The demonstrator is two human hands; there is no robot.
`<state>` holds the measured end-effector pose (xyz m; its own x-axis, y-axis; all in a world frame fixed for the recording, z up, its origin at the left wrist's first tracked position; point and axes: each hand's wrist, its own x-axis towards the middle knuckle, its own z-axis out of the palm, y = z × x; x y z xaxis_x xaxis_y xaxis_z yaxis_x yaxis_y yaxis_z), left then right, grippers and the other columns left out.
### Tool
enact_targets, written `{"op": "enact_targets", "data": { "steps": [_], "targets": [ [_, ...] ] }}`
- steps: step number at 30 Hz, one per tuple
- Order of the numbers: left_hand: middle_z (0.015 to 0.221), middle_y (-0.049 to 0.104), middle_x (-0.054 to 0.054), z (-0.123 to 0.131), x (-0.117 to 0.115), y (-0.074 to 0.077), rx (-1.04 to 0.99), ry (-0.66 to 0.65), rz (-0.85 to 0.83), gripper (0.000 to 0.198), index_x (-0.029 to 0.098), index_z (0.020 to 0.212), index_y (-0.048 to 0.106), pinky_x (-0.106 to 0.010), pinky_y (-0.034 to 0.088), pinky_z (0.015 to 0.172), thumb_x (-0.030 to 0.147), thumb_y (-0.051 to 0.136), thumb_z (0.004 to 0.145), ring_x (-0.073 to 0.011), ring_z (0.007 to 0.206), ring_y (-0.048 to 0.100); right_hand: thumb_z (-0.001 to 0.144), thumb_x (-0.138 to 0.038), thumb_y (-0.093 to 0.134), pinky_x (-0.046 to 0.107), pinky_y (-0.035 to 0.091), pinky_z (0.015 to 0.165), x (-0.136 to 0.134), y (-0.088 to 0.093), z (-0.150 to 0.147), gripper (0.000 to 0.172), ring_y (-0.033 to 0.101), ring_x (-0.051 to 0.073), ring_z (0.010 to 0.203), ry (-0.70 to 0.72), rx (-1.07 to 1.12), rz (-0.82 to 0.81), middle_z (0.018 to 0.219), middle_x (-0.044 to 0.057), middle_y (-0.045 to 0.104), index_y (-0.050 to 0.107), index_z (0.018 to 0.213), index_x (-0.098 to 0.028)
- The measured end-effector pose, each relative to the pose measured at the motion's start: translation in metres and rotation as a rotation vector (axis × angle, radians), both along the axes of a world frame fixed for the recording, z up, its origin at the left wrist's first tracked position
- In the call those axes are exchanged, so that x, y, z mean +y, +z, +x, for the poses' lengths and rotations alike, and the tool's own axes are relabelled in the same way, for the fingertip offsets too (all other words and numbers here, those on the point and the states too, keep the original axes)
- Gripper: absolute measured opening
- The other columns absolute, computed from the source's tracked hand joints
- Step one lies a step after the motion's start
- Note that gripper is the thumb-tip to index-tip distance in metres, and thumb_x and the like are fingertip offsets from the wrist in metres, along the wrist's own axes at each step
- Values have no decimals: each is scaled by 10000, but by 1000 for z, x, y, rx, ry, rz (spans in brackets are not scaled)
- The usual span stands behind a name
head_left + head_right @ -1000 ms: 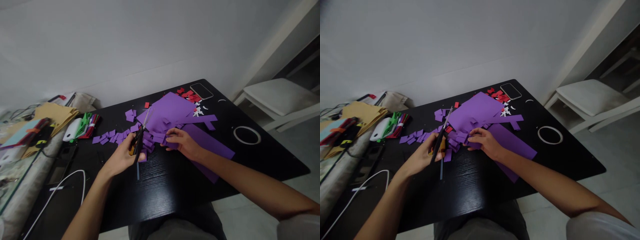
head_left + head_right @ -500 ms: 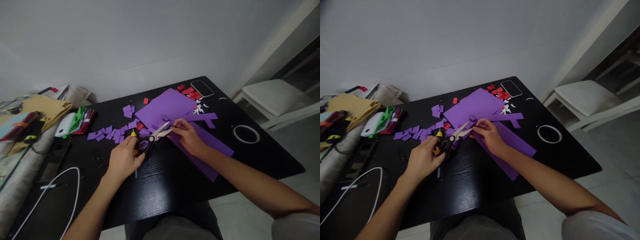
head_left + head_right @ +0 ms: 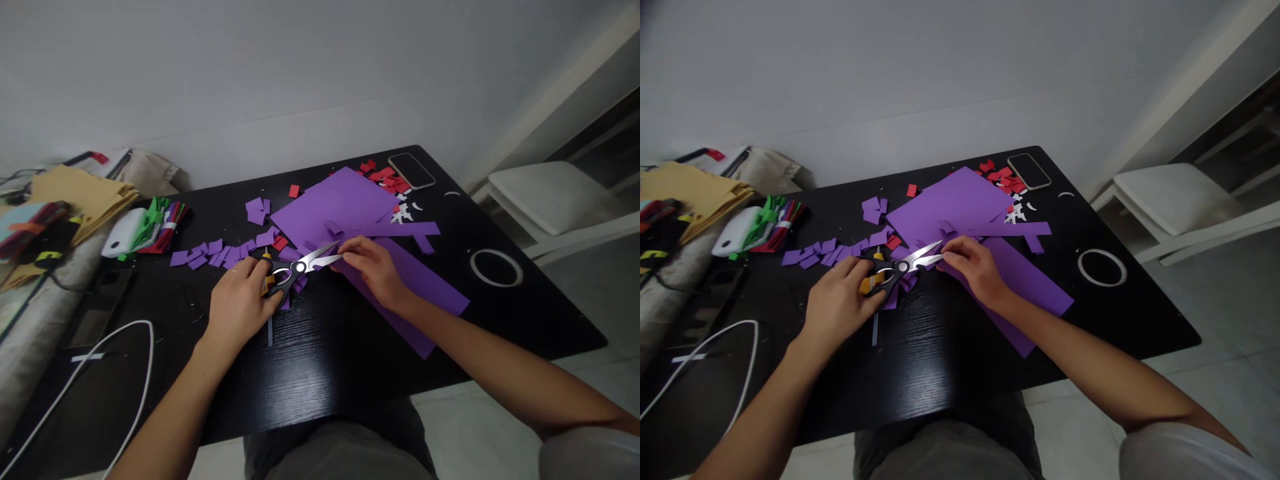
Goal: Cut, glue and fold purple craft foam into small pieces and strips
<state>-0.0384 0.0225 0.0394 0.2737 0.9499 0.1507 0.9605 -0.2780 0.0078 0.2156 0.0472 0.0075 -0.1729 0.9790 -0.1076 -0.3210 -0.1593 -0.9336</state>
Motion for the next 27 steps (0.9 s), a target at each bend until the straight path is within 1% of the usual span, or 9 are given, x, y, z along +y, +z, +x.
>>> {"op": "enact_targets", "data": {
  "steps": [3,7,12,15,18,20,22,25,27],
  "targets": [
    [1045,632,-100,0,0,0,6,-15,14,267,182,1051,635,-343,474,757,350,622,844,-269,894,620,787,-359,791,390,529,880,-1,-4,-2,170,612,210,875,-91,-177,207,872,19,638,669,836,-252],
    [1031,633,-99,1,1,0,15,-19,26,254,178,1034,637,-349,474,756,341,634,840,-271,890,618,843,-372,750,365,518,848,-1,-8,-3,156,612,198,851,-131,-283,262,870,21,641,657,843,-247],
    [1032,638,-98,-1,3,1,6,3,19,262,187,1054,639,-346,474,775,340,633,841,-271,907,621,824,-447,764,365,511,864,3,-5,0,229,584,194,826,-161,-266,191,815,8,616,646,799,-253],
    [1034,645,-99,-2,3,-1,-21,22,34,268,191,1057,638,-339,471,771,350,622,842,-274,923,627,804,-452,784,380,530,894,5,-4,0,239,597,188,850,-155,-103,94,825,-4,597,644,794,-259],
    [1008,658,-92,-2,2,-3,-45,63,28,255,197,1031,631,-318,449,711,368,598,845,-267,906,641,809,-492,766,416,552,904,6,-4,-1,268,633,202,886,-170,54,11,862,1,612,640,790,-256],
    [927,668,-79,-1,2,-3,-58,98,-24,231,197,953,624,-307,408,643,398,583,847,-253,826,648,822,-523,739,436,559,897,7,-4,-2,294,653,214,888,-188,109,-21,872,10,629,641,785,-248],
    [792,658,-62,-1,2,-2,-101,113,-114,253,198,826,596,-302,361,598,449,571,853,-232,710,631,809,-490,758,438,560,902,7,-3,-2,279,667,213,883,-194,137,-36,870,10,646,639,783,-240],
    [626,598,-33,0,1,3,-218,48,-293,353,210,682,537,-298,331,571,514,561,857,-200,586,573,748,-347,826,424,544,943,6,-2,-1,242,686,200,886,-199,138,-42,859,-6,667,617,796,-235],
    [582,570,-18,1,0,6,-277,-25,-412,355,216,647,533,-295,333,559,506,579,848,-187,551,543,725,-273,838,423,532,965,6,-3,0,257,697,198,894,-201,132,-45,849,-13,673,600,812,-237]
  ]
}}
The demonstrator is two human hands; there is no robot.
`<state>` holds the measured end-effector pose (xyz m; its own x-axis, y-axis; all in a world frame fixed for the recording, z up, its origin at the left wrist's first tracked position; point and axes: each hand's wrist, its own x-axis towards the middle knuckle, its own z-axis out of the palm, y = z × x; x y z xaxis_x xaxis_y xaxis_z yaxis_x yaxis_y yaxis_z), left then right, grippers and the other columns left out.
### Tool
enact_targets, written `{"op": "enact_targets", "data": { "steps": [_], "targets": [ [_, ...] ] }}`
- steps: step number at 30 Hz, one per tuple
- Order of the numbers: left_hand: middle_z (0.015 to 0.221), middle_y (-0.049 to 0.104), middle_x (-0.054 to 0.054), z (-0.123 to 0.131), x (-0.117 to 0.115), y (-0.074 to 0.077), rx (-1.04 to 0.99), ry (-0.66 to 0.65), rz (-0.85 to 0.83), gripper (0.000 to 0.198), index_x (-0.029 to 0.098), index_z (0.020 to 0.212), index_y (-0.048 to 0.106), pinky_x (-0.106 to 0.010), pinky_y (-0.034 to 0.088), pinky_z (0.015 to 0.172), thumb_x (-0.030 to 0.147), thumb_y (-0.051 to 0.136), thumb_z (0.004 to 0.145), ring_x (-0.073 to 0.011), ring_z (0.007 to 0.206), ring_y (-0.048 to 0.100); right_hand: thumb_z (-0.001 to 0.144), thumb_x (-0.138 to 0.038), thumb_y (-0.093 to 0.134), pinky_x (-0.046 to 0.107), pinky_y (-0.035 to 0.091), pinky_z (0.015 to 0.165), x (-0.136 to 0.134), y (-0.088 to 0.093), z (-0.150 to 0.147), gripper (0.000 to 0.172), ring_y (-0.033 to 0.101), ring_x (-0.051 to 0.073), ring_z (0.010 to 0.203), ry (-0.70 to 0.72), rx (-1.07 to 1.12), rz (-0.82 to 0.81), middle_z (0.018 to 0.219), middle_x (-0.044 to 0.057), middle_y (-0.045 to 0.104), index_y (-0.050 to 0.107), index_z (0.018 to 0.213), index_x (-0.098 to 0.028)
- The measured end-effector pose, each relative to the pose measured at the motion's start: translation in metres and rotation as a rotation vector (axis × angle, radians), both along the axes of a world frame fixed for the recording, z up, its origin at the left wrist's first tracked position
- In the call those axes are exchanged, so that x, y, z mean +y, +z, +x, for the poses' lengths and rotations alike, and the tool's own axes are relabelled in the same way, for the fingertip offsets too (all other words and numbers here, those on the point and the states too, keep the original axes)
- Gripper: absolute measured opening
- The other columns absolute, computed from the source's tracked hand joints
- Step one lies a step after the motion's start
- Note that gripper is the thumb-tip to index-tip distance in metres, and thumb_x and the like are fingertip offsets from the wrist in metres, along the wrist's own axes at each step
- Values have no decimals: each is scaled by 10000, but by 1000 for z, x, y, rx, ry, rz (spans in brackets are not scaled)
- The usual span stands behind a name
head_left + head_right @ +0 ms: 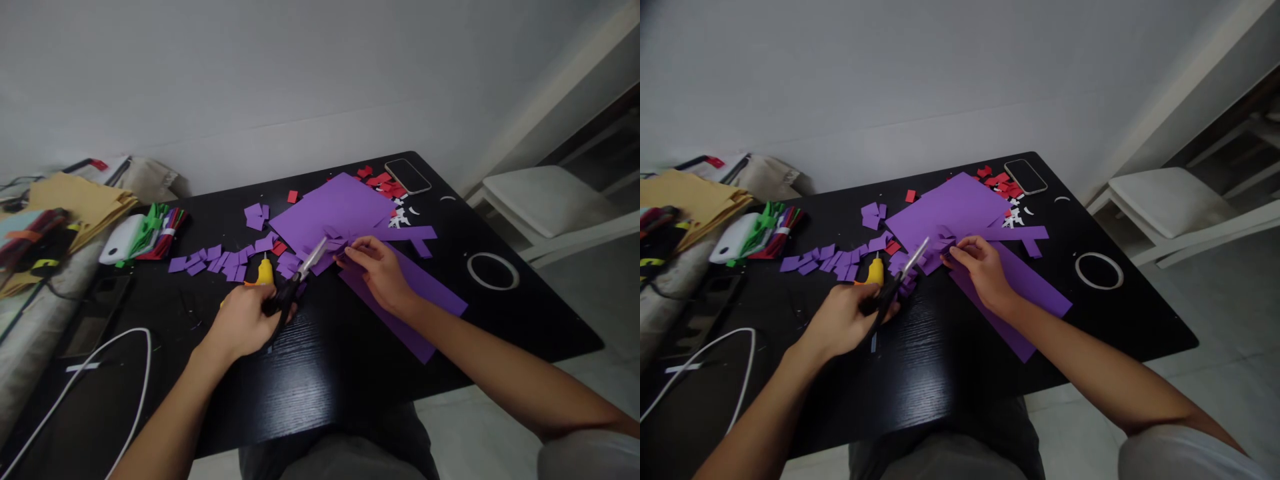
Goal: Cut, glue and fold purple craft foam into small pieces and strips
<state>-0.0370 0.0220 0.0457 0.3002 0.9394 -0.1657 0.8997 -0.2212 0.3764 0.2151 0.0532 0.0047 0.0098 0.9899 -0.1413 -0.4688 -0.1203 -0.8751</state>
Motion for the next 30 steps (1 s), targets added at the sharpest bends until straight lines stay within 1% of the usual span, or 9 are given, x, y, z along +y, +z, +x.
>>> {"op": "enact_targets", "data": {
  "steps": [2,5,8,13,20,26,30],
  "targets": [
    [568,554,-12,1,-1,3,-17,-49,-63,328,221,631,535,-296,332,547,472,605,830,-182,539,527,719,-237,835,424,529,969,0,-1,1,266,701,199,899,-5,-5,6,840,-14,674,591,824,-237],
    [559,533,-12,2,-3,6,7,-69,-88,310,226,616,521,-301,322,536,446,609,817,-184,534,515,720,-218,829,417,534,961,0,-3,1,272,695,194,899,-13,-15,20,839,-13,677,583,835,-236],
    [549,517,-15,2,-4,6,17,-62,-86,326,226,609,510,-302,322,538,457,595,822,-182,528,495,720,-209,831,411,543,946,0,-2,1,305,692,184,871,-12,-23,42,839,-17,689,561,859,-242],
    [564,523,-19,-1,-4,6,39,-33,-83,338,209,647,551,-289,311,537,486,586,837,-165,520,471,695,-207,851,425,556,936,-2,-1,0,397,691,182,857,-6,-6,41,877,-20,719,564,966,-256],
    [599,547,-26,-1,-4,7,58,-29,-75,333,197,669,580,-282,305,547,480,589,845,-163,542,477,724,-214,834,432,553,956,-1,-4,2,308,689,189,894,32,17,33,915,-3,730,652,970,-249],
    [583,546,-18,6,-5,8,10,-27,-74,311,197,644,565,-285,316,553,434,610,839,-164,550,495,718,-191,836,402,562,940,-3,-4,1,329,683,171,883,104,29,45,912,-16,709,671,994,-258],
    [573,542,-9,10,-6,8,-23,-29,-54,292,199,641,564,-288,321,562,408,620,838,-164,551,507,700,-192,854,389,584,890,-5,-4,-2,357,683,172,883,106,19,55,941,-9,704,656,991,-251]
  ]
}}
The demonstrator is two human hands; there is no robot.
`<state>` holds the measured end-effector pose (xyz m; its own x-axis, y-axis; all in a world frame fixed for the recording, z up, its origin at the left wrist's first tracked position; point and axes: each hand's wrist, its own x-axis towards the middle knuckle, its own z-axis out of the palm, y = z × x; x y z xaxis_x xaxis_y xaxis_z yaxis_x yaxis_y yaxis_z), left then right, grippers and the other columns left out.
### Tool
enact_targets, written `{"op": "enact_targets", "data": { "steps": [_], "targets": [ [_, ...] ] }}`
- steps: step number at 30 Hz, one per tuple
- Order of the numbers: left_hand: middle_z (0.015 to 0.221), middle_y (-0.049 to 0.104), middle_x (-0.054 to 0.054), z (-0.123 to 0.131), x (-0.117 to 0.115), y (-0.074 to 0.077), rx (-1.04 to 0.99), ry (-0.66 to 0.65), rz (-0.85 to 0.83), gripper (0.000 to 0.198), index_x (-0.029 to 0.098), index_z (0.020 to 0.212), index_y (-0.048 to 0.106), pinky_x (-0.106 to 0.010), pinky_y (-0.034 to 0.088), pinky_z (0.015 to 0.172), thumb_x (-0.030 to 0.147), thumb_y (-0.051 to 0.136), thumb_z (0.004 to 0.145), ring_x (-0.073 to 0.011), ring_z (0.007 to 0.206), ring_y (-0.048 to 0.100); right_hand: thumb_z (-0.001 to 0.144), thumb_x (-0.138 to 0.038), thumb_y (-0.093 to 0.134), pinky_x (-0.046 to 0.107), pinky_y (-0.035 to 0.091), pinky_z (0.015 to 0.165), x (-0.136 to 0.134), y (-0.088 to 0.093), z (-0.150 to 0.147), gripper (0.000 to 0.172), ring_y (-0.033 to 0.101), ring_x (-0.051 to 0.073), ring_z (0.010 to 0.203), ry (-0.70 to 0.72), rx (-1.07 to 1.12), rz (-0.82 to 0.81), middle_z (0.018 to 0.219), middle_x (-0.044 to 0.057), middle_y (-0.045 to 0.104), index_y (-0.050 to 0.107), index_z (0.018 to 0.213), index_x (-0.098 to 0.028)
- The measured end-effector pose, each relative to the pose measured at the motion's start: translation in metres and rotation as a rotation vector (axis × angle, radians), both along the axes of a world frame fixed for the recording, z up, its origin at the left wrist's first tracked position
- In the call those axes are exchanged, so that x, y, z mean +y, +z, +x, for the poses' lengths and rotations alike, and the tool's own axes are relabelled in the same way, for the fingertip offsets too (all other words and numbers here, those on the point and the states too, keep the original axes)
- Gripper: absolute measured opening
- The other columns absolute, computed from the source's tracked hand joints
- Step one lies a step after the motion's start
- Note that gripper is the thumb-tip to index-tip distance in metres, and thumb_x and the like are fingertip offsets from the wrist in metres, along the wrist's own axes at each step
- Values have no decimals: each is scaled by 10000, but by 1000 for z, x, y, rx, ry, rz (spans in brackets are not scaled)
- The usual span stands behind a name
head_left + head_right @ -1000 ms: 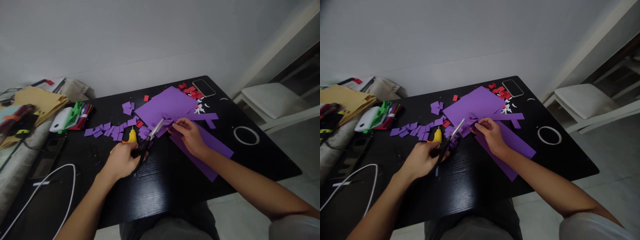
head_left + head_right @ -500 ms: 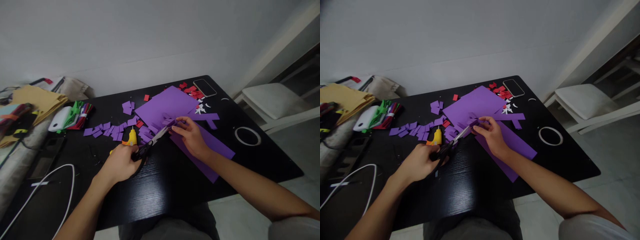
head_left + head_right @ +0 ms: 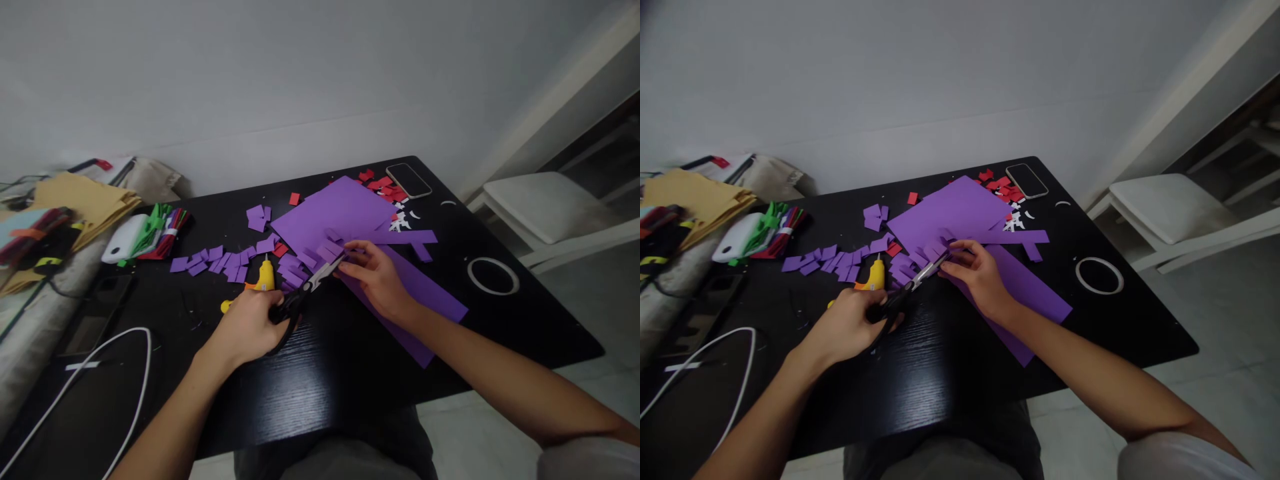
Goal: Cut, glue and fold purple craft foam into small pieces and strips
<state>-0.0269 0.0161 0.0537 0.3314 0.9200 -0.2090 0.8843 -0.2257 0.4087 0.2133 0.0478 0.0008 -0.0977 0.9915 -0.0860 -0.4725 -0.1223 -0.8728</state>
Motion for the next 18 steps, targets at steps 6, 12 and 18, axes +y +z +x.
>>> {"op": "enact_targets", "data": {
  "steps": [6,12,18],
  "targets": [
    [583,542,-1,1,-1,-7,-45,4,27,299,205,647,540,-281,317,539,415,632,838,-153,531,482,703,-209,862,365,595,842,-1,0,0,315,677,173,889,5,-25,23,941,10,696,662,946,-223],
    [632,577,-19,5,-1,-7,-51,-13,36,275,204,676,551,-287,317,550,405,622,850,-165,561,519,698,-209,867,348,592,835,-1,-1,0,319,679,168,888,6,-34,51,928,2,698,662,941,-227],
    [687,609,-21,5,-2,-8,-25,-18,57,261,210,699,510,-289,321,561,394,618,850,-170,588,538,689,-222,876,363,592,838,-2,-2,-1,321,675,176,890,9,-68,84,927,5,695,672,937,-235]
  ]
}}
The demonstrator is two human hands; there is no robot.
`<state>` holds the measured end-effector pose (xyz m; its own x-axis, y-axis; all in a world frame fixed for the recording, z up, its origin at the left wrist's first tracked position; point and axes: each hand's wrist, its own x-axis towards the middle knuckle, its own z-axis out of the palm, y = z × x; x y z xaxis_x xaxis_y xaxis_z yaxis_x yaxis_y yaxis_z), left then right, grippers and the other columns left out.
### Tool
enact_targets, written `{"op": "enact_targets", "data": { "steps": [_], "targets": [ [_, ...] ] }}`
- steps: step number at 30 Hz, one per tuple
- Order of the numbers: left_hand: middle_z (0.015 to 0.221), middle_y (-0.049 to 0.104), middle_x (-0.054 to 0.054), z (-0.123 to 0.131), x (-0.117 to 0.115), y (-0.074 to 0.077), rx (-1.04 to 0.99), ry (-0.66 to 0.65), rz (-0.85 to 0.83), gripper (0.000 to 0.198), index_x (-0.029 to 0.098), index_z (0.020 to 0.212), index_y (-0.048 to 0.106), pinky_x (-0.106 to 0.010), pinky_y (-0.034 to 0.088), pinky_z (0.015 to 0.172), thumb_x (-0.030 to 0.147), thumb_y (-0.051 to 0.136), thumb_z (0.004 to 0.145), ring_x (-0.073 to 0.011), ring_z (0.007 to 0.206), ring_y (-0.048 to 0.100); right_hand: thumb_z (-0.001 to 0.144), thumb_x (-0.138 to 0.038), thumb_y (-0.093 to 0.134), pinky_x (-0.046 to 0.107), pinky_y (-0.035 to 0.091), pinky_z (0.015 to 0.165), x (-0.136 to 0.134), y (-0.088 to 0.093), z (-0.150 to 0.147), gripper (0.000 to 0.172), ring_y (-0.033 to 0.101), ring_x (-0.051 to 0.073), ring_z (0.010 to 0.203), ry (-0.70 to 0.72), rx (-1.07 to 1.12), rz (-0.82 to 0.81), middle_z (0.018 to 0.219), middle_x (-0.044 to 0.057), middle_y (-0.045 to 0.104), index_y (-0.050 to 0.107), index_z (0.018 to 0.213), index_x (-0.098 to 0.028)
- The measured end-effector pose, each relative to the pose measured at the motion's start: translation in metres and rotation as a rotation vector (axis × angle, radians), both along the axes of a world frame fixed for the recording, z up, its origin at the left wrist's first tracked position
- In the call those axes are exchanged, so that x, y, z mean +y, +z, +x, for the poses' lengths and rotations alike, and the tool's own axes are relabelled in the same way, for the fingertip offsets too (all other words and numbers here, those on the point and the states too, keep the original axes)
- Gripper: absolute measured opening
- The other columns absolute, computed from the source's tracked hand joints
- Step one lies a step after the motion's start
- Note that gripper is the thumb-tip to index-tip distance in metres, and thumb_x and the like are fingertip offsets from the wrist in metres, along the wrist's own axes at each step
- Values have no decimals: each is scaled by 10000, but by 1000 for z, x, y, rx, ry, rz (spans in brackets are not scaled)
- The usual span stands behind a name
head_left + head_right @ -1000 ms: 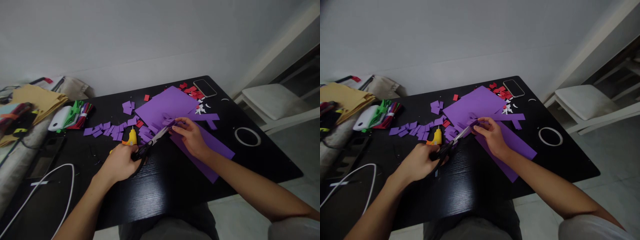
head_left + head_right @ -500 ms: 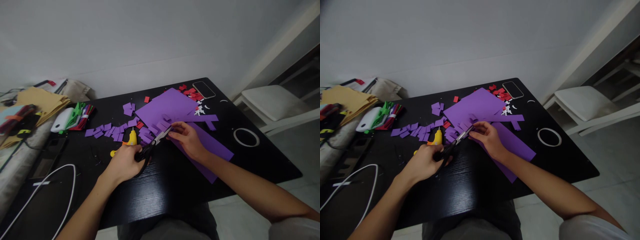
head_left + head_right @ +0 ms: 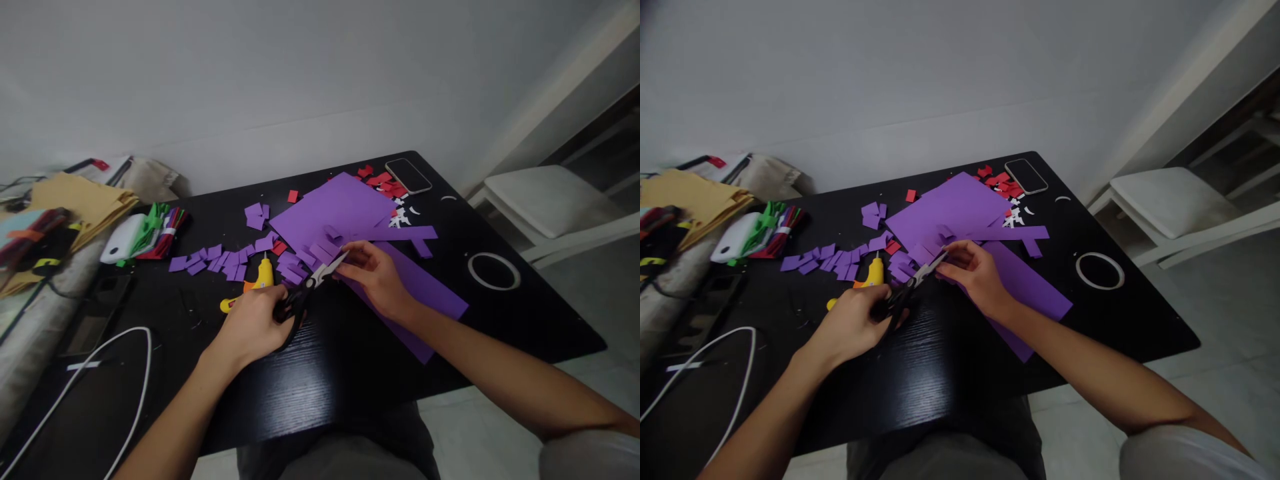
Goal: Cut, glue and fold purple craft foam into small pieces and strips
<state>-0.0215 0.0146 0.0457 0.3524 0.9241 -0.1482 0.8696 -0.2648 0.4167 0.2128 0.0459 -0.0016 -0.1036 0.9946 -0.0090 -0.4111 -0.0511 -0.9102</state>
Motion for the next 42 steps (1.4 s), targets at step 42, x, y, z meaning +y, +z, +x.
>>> {"op": "enact_targets", "data": {
  "steps": [42],
  "targets": [
    [670,622,-62,0,1,-3,162,-7,69,230,189,733,578,-316,340,592,348,539,895,-231,651,631,690,-212,862,372,602,748,-1,3,2,299,675,183,814,-23,-19,-43,904,9,695,722,953,-235]
  ]
}}
